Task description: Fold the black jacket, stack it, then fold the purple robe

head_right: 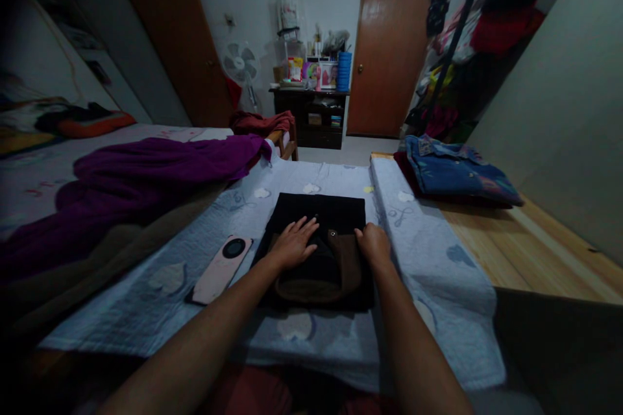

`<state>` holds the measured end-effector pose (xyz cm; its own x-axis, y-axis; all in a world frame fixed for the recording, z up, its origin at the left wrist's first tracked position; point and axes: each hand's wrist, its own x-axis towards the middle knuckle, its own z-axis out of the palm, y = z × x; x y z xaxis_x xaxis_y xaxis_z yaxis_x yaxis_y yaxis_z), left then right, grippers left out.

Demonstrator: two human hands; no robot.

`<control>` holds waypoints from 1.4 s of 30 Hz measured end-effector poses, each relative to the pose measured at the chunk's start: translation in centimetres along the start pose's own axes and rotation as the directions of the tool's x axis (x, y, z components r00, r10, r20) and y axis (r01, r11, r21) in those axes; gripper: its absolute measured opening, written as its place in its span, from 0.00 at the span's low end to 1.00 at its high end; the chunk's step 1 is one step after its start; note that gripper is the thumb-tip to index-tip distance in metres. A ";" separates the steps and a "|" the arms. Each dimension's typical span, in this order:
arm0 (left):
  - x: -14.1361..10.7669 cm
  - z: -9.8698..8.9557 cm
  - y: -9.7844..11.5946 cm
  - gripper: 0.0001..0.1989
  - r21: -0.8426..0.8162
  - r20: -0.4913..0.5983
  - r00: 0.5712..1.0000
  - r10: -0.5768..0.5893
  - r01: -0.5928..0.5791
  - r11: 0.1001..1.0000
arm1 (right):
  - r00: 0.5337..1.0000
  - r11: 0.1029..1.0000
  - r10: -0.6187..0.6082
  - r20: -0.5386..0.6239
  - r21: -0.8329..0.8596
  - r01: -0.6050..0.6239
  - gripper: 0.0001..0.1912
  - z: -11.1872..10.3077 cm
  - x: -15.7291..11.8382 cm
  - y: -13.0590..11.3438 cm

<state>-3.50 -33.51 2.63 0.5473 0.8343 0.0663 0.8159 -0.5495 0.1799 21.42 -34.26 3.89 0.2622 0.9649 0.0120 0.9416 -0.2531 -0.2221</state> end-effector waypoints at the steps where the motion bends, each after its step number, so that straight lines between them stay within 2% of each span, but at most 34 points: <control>1: 0.0 0.0 0.0 0.30 0.000 0.000 1.000 -0.001 0.001 1.000 | 1.000 1.000 0.008 0.004 -0.004 -0.008 0.17 0.1 0.1 0.0; 8: 0.0 0.2 -0.1 0.30 0.001 -0.006 1.000 0.003 -0.003 1.000 | 0.998 0.999 0.042 0.043 0.000 -0.042 0.19 0.9 0.6 0.3; 17: 0.0 -0.1 0.1 0.30 -0.011 0.000 1.000 -0.005 0.005 1.000 | 0.998 0.998 -0.034 0.053 0.048 0.032 0.13 1.2 0.8 0.7; 26: 0.0 0.1 0.0 0.30 -0.005 -0.004 1.000 0.001 -0.001 1.000 | 0.992 0.984 -0.117 0.036 0.138 0.112 0.12 0.1 1.2 1.8; 32: 0.0 0.3 -0.1 0.31 -0.019 -0.018 1.000 0.003 -0.003 1.000 | 0.992 0.977 -0.123 0.011 0.177 0.119 0.12 -0.5 1.2 1.8; 38: 0.0 0.1 -0.1 0.30 -0.018 -0.011 1.000 0.002 -0.003 1.000 | 0.996 0.982 -0.058 -0.070 0.178 0.069 0.11 -1.8 1.2 2.9; 42: 0.0 0.2 -0.1 0.30 -0.013 -0.014 1.000 0.006 -0.006 1.000 | 0.992 0.971 -0.106 -0.070 0.208 0.119 0.12 -2.4 1.0 2.6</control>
<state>-3.59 -33.47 2.39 0.5498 0.8314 0.0811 0.8099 -0.5543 0.1920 24.64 -34.12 5.71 0.1747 0.9792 0.1034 0.9012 -0.1167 -0.4173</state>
